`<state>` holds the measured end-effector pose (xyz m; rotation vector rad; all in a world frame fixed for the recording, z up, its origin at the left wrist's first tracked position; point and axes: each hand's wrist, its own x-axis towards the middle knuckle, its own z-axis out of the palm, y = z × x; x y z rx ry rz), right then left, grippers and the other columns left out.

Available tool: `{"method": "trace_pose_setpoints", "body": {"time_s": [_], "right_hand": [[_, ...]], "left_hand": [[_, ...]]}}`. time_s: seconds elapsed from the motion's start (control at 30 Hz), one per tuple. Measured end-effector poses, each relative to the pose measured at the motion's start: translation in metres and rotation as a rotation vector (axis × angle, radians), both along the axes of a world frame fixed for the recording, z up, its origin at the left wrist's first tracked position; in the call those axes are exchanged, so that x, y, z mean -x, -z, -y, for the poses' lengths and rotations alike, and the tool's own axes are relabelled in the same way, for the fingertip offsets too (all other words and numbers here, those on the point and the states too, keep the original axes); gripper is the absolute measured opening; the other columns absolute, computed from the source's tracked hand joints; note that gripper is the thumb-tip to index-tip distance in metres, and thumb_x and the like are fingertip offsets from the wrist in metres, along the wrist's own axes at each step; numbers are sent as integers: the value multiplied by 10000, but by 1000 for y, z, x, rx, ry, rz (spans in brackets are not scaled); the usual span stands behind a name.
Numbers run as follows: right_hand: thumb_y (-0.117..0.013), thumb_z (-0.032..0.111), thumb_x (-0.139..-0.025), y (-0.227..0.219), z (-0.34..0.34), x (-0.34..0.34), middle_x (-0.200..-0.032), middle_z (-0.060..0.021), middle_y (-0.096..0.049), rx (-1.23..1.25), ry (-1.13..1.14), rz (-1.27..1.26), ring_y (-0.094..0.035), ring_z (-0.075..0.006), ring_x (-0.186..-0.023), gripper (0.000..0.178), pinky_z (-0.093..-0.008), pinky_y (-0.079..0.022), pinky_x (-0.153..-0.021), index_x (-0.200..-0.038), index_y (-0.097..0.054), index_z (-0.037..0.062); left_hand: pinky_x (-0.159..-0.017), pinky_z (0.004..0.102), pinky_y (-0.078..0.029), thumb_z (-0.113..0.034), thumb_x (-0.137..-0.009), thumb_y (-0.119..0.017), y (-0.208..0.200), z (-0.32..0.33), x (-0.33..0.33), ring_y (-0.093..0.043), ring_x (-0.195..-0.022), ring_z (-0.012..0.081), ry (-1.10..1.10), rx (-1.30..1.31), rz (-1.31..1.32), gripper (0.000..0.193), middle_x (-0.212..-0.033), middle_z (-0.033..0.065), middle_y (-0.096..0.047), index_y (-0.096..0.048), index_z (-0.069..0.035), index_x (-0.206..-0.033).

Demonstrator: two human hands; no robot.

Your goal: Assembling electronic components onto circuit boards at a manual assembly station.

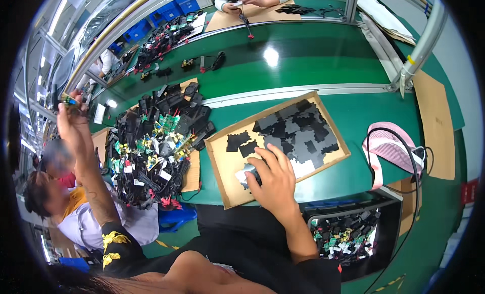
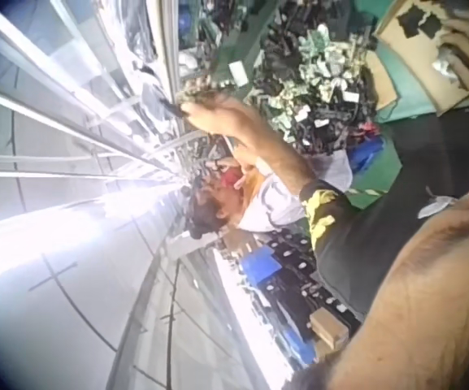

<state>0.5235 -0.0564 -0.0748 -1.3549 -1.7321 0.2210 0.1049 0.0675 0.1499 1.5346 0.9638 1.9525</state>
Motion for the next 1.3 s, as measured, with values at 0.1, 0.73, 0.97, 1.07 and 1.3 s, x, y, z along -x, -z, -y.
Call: {"method": "trace_pose_setpoints", "body": {"time_s": [0.1, 0.73, 0.97, 1.07, 1.3], "right_hand": [[-784, 148, -787, 3, 0, 1, -1224, -95, -698, 8, 30, 3, -600, -374, -1240, 251, -467, -483, -1016, -1027, -755, 79], [-751, 156, -966, -7, 36, 47, -1266, -114, -652, 629, -994, -845, -663, -180, -1119, 532, -339, -544, -940, -1432, -539, 12], [-815, 93, -896, -14, 39, 83, -1135, -105, -667, 460, -814, -910, -690, -193, -1007, 368, -330, -556, -895, -1212, -648, 4], [-832, 81, -867, -19, 35, 87, -1089, -123, -684, 93, -687, -627, -697, -260, -953, 348, -352, -558, -875, -1167, -667, 18], [-845, 65, -816, -13, 30, 117, -1027, -136, -691, -155, -604, -440, -679, -321, -902, 325, -399, -553, -837, -1098, -686, 33]], "left_hand": [[-872, 369, -550, -223, -1100, -518, 9, 10, -35, -668, -1103, 258, -1, -16, -252, 335, -1244, 215, -659, -529, 21, -1329], [-972, 486, -432, -246, -743, -825, 202, 169, -137, -469, -1229, 315, 172, -302, -1017, 227, -1254, 40, -584, -687, -301, -915], [-1009, 423, -468, -161, -897, -755, 233, 201, -119, -532, -1176, 307, 46, 59, -462, 468, -1315, 165, -435, -476, -93, -1267], [-946, 392, -513, -462, -1082, -454, 215, 200, -103, -628, -1080, 268, 509, 643, -25, 528, -1224, 223, -575, -442, 26, -1283], [-712, 391, -625, -725, -983, -477, 185, 193, -70, -734, -917, 354, 881, 931, 153, 903, -1160, 265, -651, -425, 85, -1379]]}}
